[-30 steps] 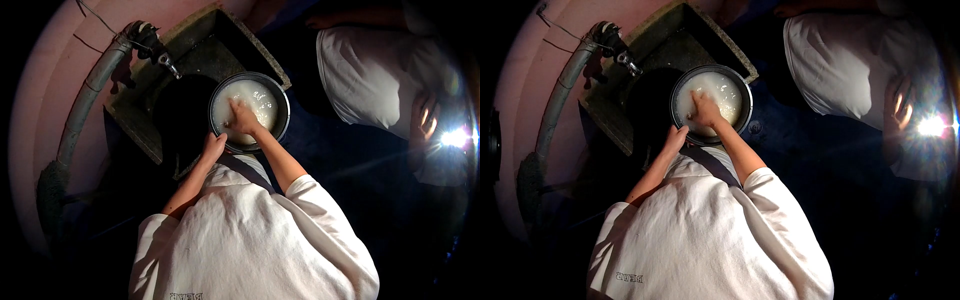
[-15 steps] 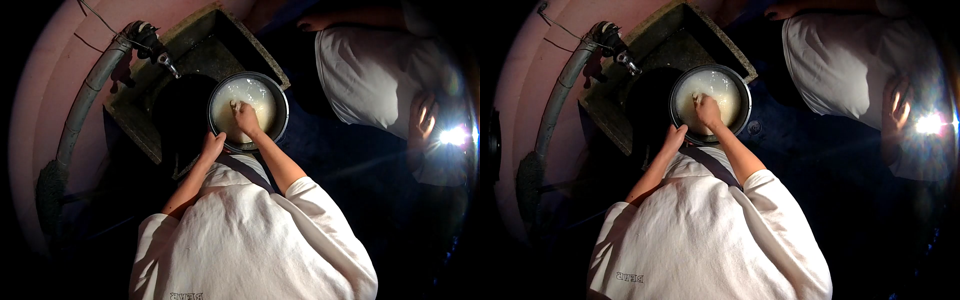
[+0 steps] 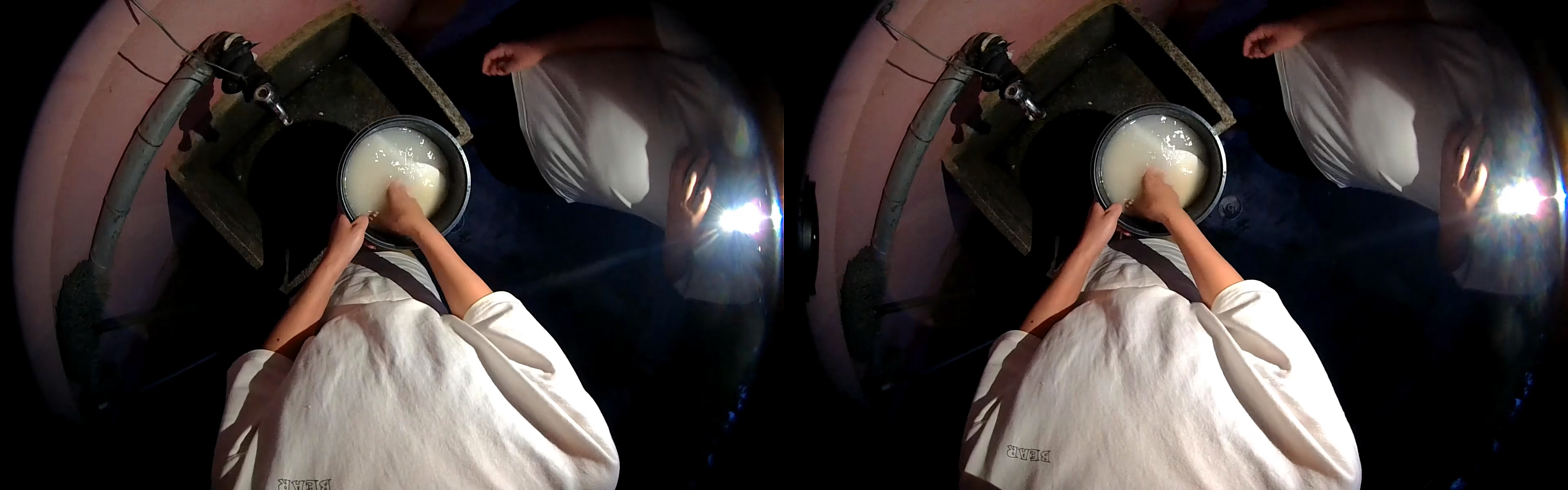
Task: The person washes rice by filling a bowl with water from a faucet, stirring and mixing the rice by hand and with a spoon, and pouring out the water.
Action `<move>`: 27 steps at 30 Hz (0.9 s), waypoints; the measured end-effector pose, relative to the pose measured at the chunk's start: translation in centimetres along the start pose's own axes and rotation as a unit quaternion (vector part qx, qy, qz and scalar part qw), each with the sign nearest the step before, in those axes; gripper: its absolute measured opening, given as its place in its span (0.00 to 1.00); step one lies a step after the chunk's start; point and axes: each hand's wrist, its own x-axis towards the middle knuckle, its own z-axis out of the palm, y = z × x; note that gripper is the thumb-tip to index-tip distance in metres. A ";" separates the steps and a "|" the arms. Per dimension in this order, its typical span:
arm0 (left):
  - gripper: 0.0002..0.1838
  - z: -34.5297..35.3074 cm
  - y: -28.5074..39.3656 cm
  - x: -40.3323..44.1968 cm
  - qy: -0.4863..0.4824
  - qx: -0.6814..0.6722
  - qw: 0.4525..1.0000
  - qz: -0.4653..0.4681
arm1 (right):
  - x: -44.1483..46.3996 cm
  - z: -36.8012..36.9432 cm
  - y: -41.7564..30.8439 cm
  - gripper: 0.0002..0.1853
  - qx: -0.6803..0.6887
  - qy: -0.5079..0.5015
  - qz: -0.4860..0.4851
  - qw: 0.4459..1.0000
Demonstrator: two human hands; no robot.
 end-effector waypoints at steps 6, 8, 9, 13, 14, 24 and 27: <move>0.12 -0.2 0.1 -0.1 -0.019 -0.023 1.000 -0.003 | 4.6 4.0 0.6 0.26 0.350 0.022 -0.116 0.929; 0.23 -0.4 -1.2 0.5 -0.023 -0.017 0.999 -0.027 | 3.8 1.7 -1.6 0.21 0.546 -0.010 0.031 0.837; 0.23 -0.6 -2.4 1.0 -0.023 -0.016 0.999 -0.027 | 3.6 1.1 -2.0 0.21 0.546 -0.010 0.030 0.837; 0.19 -0.7 -4.0 2.0 -0.012 0.030 0.999 0.026 | 5.4 0.8 -0.3 0.14 0.454 0.103 0.085 0.881; 0.18 -0.6 -3.7 1.8 -0.008 0.032 0.999 0.038 | 6.1 1.3 1.0 0.16 0.357 0.154 0.075 0.918; 0.12 0.1 -0.2 -0.3 -0.014 -0.045 0.999 0.001 | 2.9 -1.7 -0.7 0.49 0.077 0.140 -0.183 0.970; 0.13 0.1 0.2 -0.3 -0.016 -0.029 0.999 -0.006 | 3.2 -0.2 -0.6 0.49 0.054 0.042 -0.136 0.988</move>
